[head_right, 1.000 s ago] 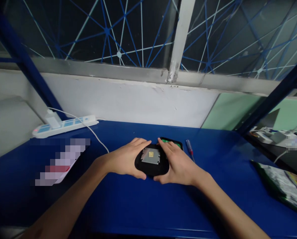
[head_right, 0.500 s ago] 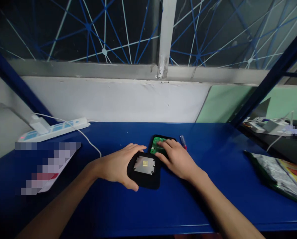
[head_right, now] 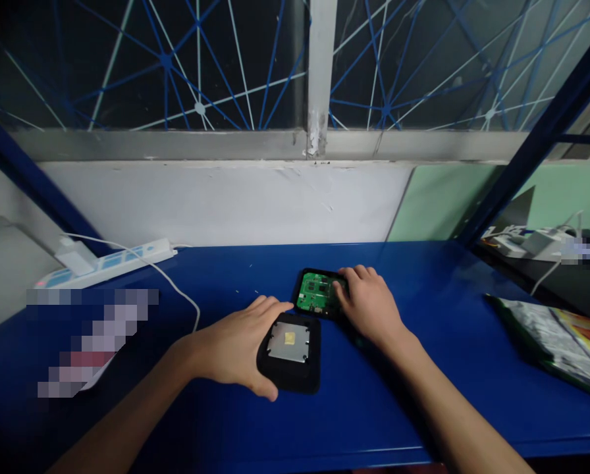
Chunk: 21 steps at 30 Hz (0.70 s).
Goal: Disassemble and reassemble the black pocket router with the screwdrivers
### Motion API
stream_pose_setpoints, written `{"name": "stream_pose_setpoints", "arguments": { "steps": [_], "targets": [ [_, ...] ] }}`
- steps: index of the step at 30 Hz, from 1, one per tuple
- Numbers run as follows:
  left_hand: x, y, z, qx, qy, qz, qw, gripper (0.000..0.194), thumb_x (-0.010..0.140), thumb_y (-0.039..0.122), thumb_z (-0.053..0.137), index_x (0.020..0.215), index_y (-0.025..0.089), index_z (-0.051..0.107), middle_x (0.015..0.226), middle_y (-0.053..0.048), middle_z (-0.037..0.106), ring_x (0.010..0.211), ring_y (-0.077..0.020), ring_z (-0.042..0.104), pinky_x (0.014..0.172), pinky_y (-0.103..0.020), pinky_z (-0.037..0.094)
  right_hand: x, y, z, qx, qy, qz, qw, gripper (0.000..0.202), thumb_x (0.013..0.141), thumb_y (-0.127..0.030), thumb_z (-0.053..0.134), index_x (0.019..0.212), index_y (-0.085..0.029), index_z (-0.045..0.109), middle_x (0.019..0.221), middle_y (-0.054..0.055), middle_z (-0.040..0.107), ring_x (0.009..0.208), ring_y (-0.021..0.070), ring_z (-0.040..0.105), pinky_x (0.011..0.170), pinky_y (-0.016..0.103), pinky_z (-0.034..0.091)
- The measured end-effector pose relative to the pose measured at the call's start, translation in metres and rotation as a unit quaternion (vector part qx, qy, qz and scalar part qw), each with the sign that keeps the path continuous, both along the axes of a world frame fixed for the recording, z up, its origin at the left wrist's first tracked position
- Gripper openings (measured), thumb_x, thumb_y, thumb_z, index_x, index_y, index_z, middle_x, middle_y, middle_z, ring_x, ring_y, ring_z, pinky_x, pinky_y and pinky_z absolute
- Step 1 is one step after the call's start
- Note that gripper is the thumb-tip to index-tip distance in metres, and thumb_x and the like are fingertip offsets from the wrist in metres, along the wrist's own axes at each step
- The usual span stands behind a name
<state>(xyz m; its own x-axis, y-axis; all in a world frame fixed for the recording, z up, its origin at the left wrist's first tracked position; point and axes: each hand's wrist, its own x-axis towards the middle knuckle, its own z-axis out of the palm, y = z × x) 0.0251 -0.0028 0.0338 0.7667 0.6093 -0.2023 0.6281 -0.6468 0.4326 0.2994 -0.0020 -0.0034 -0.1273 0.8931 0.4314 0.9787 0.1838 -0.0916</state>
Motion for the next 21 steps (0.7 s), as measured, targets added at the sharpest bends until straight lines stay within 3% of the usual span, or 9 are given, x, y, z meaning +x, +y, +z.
{"name": "stream_pose_setpoints", "arguments": {
  "steps": [5, 10, 14, 17, 21],
  "targets": [
    [0.002, -0.004, -0.002, 0.018, -0.01, -0.004, 1.0, 0.119, 0.061, 0.059, 0.078, 0.156, 0.019, 0.02, 0.146, -0.017, 0.042, 0.141, -0.0433, 0.031, 0.112, -0.058, 0.033, 0.003, 0.003, -0.002, 0.004, -0.015, 0.006, 1.0, 0.033, 0.096, -0.039, 0.048, 0.11, -0.018, 0.067, 0.097, 0.013, 0.071, 0.091, 0.031, 0.059, 0.08, 0.044, 0.047],
    [0.003, -0.007, -0.003, 0.028, 0.008, -0.013, 0.999, 0.121, 0.062, 0.063, 0.077, 0.157, 0.019, 0.016, 0.149, -0.016, 0.041, 0.139, -0.0415, 0.033, 0.114, -0.055, 0.031, 0.002, 0.003, -0.002, -0.009, -0.017, 0.004, 1.0, 0.036, 0.097, -0.041, 0.047, 0.113, -0.016, 0.067, 0.098, 0.013, 0.07, 0.093, 0.0314, 0.058, 0.081, 0.044, 0.047],
    [0.006, -0.009, -0.002, 0.032, -0.018, -0.009, 0.999, 0.117, 0.064, 0.072, 0.073, 0.156, 0.021, 0.022, 0.147, -0.015, 0.044, 0.137, -0.0411, 0.037, 0.113, -0.054, 0.033, 0.003, 0.003, -0.001, -0.007, -0.017, 0.003, 1.0, 0.036, 0.097, -0.041, 0.046, 0.112, -0.015, 0.067, 0.098, 0.014, 0.07, 0.093, 0.0319, 0.058, 0.082, 0.044, 0.047],
    [0.009, -0.008, -0.003, 0.051, -0.056, 0.016, 0.997, 0.091, 0.08, 0.072, 0.061, 0.152, 0.025, 0.033, 0.143, -0.012, 0.049, 0.131, -0.0363, 0.044, 0.11, -0.05, 0.036, 0.003, 0.003, 0.0, -0.008, -0.012, 0.0, 1.0, 0.035, 0.097, -0.04, 0.046, 0.11, -0.015, 0.067, 0.098, 0.014, 0.07, 0.093, 0.0316, 0.058, 0.081, 0.044, 0.046],
    [0.015, 0.001, -0.009, 0.126, -0.085, 0.021, 0.988, 0.049, 0.102, 0.047, 0.036, 0.144, 0.023, 0.048, 0.142, -0.009, 0.051, 0.126, -0.0299, 0.047, 0.11, -0.047, 0.037, 0.002, 0.003, -0.001, 0.008, -0.007, 0.002, 1.0, 0.032, 0.096, -0.038, 0.046, 0.107, -0.017, 0.068, 0.095, 0.013, 0.069, 0.089, 0.0305, 0.058, 0.079, 0.043, 0.046]
  ]
}}
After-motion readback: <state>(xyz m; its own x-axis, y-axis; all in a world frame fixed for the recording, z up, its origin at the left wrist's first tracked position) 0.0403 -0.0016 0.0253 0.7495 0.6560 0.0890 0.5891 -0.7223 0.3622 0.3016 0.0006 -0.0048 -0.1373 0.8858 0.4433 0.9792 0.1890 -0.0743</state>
